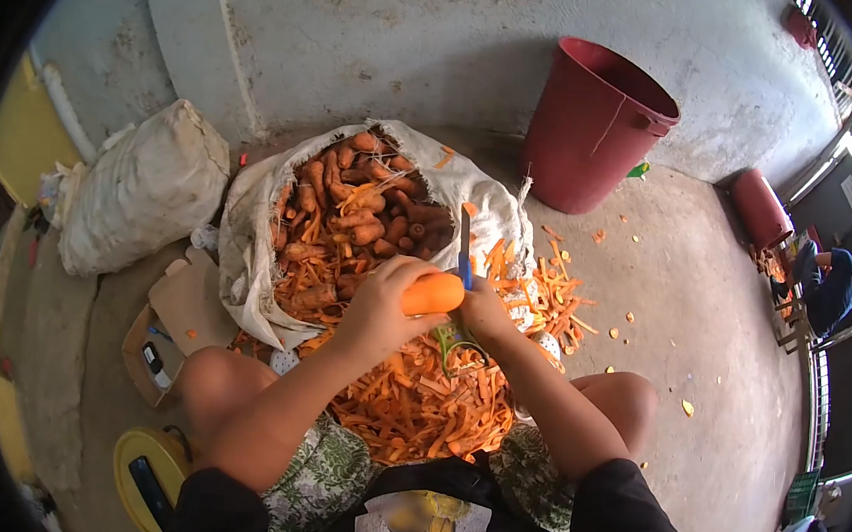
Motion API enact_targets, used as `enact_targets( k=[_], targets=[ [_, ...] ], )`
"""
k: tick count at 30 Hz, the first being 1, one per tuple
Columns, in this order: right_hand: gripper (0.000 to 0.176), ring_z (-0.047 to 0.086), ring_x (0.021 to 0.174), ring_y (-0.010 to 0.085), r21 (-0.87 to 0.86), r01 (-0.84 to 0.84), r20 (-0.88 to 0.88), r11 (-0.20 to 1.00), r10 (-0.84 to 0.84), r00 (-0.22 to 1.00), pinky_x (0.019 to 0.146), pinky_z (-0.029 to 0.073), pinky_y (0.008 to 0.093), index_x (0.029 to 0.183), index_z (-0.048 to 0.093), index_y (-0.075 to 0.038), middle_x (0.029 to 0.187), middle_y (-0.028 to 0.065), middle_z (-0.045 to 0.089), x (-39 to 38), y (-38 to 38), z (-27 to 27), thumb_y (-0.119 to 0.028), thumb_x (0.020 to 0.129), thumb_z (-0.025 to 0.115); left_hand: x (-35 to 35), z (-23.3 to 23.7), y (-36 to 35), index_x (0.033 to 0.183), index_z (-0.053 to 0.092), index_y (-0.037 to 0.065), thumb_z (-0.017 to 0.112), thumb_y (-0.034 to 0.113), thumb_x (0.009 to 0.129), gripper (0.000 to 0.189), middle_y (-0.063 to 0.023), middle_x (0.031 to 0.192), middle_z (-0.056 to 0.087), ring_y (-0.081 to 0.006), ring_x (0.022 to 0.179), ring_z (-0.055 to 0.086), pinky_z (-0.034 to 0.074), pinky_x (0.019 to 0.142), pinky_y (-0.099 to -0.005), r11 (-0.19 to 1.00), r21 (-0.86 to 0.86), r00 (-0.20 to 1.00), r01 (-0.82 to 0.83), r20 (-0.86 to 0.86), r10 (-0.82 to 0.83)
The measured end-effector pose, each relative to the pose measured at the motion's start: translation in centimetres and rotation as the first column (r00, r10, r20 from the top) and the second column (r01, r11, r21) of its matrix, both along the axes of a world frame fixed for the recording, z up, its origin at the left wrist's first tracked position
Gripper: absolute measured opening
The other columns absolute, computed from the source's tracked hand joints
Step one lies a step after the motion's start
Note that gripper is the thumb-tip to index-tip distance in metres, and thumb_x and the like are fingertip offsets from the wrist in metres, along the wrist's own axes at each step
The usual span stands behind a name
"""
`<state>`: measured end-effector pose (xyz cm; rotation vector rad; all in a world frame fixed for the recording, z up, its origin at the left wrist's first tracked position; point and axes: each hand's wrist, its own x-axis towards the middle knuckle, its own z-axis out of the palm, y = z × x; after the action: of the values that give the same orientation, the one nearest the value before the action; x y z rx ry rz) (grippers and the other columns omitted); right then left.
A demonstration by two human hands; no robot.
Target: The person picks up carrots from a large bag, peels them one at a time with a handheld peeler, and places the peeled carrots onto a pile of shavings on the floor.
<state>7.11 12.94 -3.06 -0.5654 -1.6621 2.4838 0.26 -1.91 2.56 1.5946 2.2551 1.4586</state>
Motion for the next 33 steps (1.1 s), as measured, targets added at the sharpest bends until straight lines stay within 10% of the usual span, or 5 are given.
enact_targets(
  k=[2,4,7,33],
  targets=[
    [0.019,0.056,0.07,0.0135,0.489,-0.055,0.173,0.87,-0.035,0.984,0.06,0.044,0.0294,0.094,0.055,0.0,0.076,0.0054,0.059,0.0,0.6,0.6,-0.009,0.077,0.052,-0.7,-0.8,-0.1,0.099,0.051,0.002,0.074,0.016,0.061,0.047,-0.013,0.097,0.051,-0.0291,0.09,0.052,0.043,0.079,-0.0381,0.992,-0.124,0.992,-0.034,0.116,0.049],
    [0.02,0.059,0.068,0.0207,0.609,0.016,0.087,0.793,-0.087,0.992,0.06,0.044,0.0352,0.093,0.055,-0.002,0.07,0.0116,0.059,0.2,-0.2,1.6,-0.009,0.075,0.053,-0.7,-1.4,-0.2,0.098,0.05,0.0,0.073,0.015,0.061,0.047,-0.0131,0.096,0.052,-0.0307,0.09,0.052,0.043,0.078,-0.0382,0.986,-0.153,0.996,-0.07,0.039,0.077],
    [0.014,0.055,0.069,0.0375,0.939,-0.083,0.122,0.335,-0.099,0.988,0.062,0.043,0.0446,0.084,0.053,-0.005,0.07,0.021,0.055,1.4,-1.2,4.3,-0.012,0.072,0.054,-0.7,-1.7,-0.1,0.097,0.049,-0.001,0.072,0.015,0.06,0.047,-0.0138,0.095,0.052,-0.0304,0.09,0.052,0.043,0.078,-0.0375,0.958,-0.258,0.985,-0.123,0.087,0.15],
    [0.015,0.055,0.066,0.0358,0.922,-0.22,0.215,0.32,0.05,0.975,0.062,0.042,0.0411,0.076,0.053,-0.001,0.068,0.0202,0.055,1.6,0.3,2.3,-0.016,0.075,0.053,-1.6,-0.8,-1.0,0.094,0.055,0.002,0.073,0.015,0.063,0.038,-0.0093,0.082,0.061,-0.0152,0.074,0.059,0.046,0.067,-0.0296,0.977,-0.15,0.906,0.152,0.417,-0.077]
  ],
)
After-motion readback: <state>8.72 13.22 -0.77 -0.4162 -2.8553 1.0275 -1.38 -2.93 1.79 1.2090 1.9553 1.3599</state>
